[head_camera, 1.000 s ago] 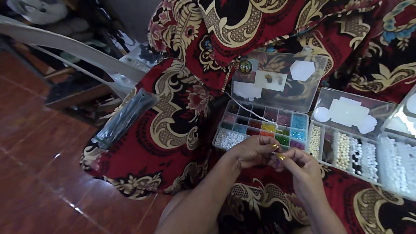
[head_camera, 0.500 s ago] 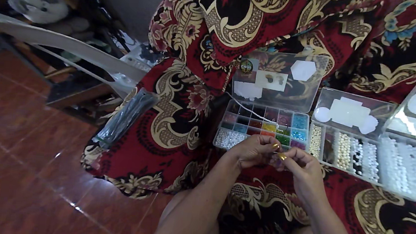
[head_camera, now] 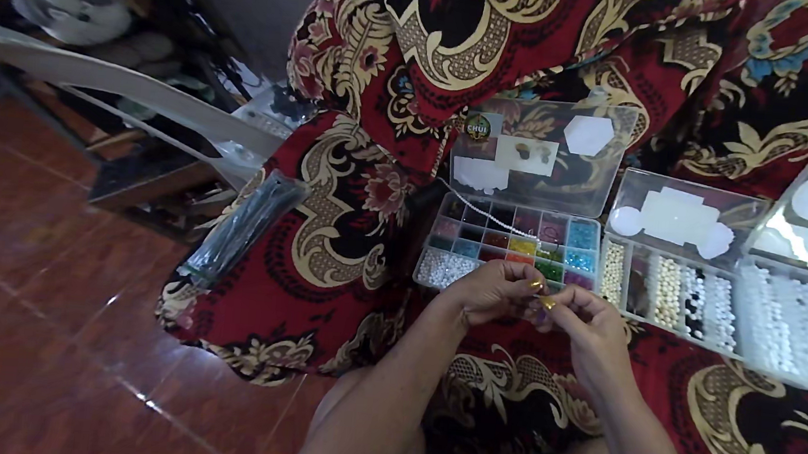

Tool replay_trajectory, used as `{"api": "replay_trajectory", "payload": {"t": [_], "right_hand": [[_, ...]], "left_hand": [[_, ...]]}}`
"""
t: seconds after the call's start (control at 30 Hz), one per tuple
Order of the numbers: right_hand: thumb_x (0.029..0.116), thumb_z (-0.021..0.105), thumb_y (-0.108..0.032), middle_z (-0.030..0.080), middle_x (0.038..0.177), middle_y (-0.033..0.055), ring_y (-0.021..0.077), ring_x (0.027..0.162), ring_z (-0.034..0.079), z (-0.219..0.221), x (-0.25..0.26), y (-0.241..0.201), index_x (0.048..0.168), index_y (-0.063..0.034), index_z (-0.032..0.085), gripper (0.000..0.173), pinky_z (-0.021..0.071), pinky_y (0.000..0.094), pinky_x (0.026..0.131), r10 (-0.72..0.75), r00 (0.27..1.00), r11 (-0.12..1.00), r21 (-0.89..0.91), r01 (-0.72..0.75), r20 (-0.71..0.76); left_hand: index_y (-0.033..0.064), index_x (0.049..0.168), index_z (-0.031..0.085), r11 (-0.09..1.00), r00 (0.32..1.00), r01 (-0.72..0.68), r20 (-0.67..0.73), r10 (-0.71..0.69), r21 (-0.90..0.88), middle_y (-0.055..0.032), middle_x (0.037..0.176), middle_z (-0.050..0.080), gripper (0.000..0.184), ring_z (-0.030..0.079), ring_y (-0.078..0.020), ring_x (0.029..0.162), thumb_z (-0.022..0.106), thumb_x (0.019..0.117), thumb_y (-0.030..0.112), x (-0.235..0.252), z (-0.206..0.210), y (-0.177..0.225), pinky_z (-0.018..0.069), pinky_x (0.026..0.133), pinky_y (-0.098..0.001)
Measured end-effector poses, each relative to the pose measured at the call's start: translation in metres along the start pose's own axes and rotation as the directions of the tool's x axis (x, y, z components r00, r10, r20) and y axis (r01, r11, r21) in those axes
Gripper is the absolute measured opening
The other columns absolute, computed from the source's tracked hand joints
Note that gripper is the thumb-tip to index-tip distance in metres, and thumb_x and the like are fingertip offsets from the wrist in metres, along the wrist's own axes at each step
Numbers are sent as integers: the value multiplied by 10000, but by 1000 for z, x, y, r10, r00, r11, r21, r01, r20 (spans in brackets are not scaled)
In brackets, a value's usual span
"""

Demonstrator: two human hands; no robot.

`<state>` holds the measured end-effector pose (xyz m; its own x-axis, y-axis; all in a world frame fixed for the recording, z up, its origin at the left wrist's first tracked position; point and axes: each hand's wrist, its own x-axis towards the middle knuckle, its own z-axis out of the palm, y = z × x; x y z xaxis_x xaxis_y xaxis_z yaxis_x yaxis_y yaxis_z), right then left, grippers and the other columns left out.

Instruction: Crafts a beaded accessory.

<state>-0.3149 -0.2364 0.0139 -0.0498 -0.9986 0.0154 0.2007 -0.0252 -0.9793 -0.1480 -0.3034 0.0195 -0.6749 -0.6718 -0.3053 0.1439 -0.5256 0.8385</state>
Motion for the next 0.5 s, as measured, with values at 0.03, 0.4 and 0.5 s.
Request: {"api": "replay_trajectory", "payload": {"t": [0.03, 0.4, 0.5], "right_hand": [[874, 625, -54, 711, 694, -14, 73, 608, 686, 0, 0, 0, 777, -96, 702, 131, 602, 224, 614, 4, 1000, 1000, 1, -4, -2], [893, 633, -48, 713, 700, -3, 85, 619, 697, -2, 1, 0, 819, -66, 719, 114, 615, 234, 630, 44, 998, 999, -18, -43, 46], [917, 620, -54, 713, 703, 7, 94, 627, 700, -4, 2, 0, 836, -57, 713, 124, 615, 241, 639, 81, 992, 997, -11, -81, 91]], "left_hand": [[128, 922, 642, 1000, 1000, 1, -4, -1, 8, 45, 831, 713, 239, 691, -62, 735, 458, 1040, 31, 0, 0, 1, 595, 728, -253], [119, 891, 644, 989, 999, 10, -53, -2, 148, 59, 825, 689, 178, 673, -57, 763, 565, 976, -15, -5, -3, 10, 585, 763, -259], [115, 873, 643, 980, 998, 3, -66, 10, 197, 60, 839, 686, 179, 671, -57, 783, 584, 953, -34, -7, -3, 13, 583, 778, -260]]}}
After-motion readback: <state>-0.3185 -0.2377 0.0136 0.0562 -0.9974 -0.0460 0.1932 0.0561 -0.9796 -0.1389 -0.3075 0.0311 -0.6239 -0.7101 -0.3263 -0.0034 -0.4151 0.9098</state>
